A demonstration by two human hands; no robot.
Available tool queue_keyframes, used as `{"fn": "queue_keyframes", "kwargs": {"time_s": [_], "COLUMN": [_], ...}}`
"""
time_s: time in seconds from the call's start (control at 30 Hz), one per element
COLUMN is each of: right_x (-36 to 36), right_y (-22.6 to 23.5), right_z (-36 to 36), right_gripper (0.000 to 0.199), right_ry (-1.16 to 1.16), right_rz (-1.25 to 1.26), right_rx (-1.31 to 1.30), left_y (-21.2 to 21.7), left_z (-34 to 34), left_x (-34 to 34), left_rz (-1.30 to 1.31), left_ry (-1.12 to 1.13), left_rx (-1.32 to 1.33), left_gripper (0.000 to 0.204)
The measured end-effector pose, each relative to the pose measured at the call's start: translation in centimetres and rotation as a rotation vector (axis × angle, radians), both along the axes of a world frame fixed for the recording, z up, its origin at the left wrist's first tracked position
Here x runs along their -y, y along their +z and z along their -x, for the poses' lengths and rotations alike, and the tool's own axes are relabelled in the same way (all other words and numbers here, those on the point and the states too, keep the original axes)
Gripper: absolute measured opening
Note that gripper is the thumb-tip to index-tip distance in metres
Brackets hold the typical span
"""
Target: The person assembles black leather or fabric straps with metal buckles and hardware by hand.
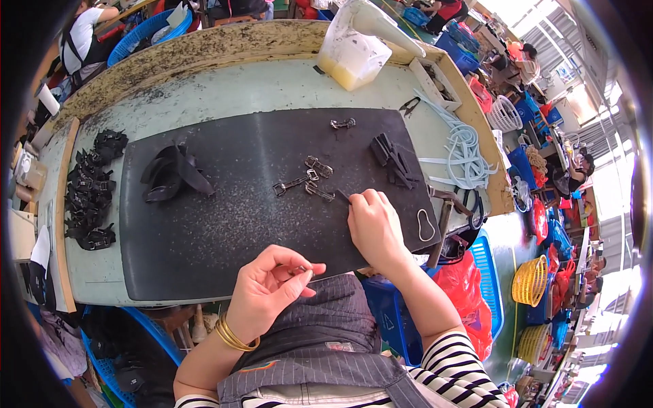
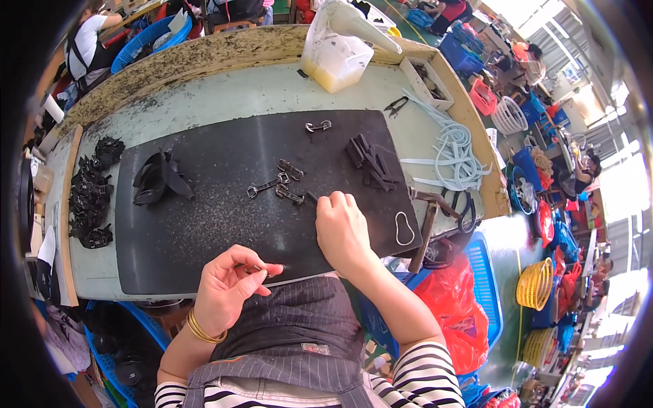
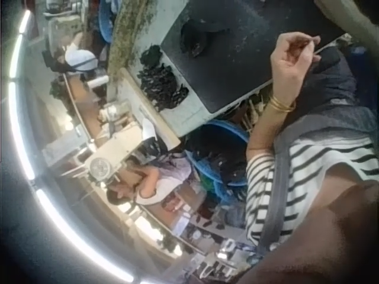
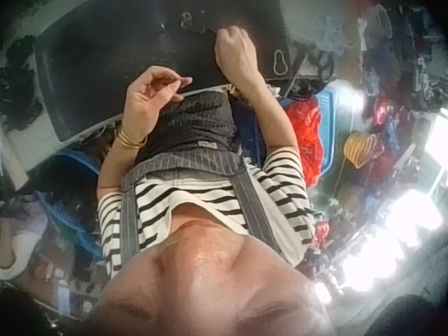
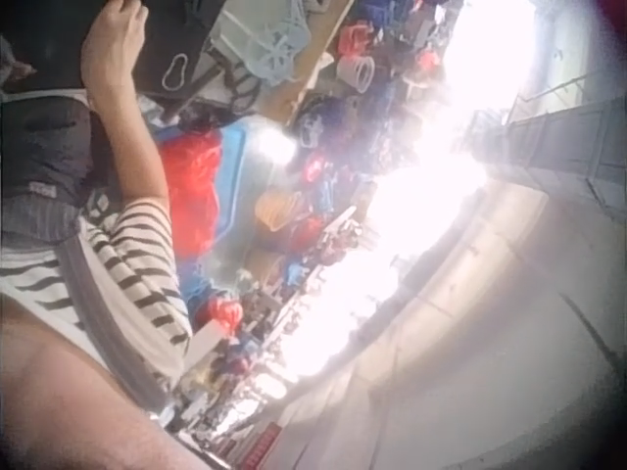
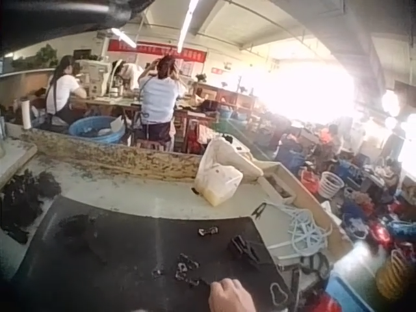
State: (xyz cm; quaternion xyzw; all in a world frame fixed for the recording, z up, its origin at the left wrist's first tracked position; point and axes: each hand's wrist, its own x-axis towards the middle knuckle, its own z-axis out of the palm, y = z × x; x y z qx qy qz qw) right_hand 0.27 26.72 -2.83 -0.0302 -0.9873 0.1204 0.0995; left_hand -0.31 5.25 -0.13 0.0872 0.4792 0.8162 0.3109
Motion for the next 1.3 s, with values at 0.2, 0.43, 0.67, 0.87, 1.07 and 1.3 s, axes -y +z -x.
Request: {"fn": "queue_keyframes", "kwargs": {"time_s": [0.2,0.43,0.67,0.87,1.07,1.3], "right_x": [-2.4,-7.5,-4.1,1.6,2.9,3.6], "right_y": [-0.3,0.3,0.8,1.6,1.8,0.7], "right_z": [-1.2,0.1,-1.6,-3.3,-2.9,-2.1], "right_gripper": [0.012,0.014,0.015,0.018,0.019,0.010], "right_ry": [-0.048,-0.195,-0.116,0.150,0.245,0.000], "right_rz": [0.286,0.020,0.548,0.414,0.538,1.083], "right_rx": [-0.063,-0.357,-0.228,-0.399,-0.332,-0.126], "left_y": [-0.7,-1.1,-2.0,-2.8,-2.1,-1.7], "left_z": [0.6,0.4,0.2,0.3,0.4,1.1], "left_x": [-2.7,-6.0,-6.2,-6.5,-4.3,-3.5], "left_rz": [0.130,0.116,0.167,0.203,0.313,0.415], "left_ry": [-0.120,-0.164,-0.037,0.122,0.166,0.133], "left_rx": [0.066,0.115,0.036,-0.092,-0.329,-0.358], "left_gripper": [0.018,0.019,0.018,0.021,0.020,0.017]}}
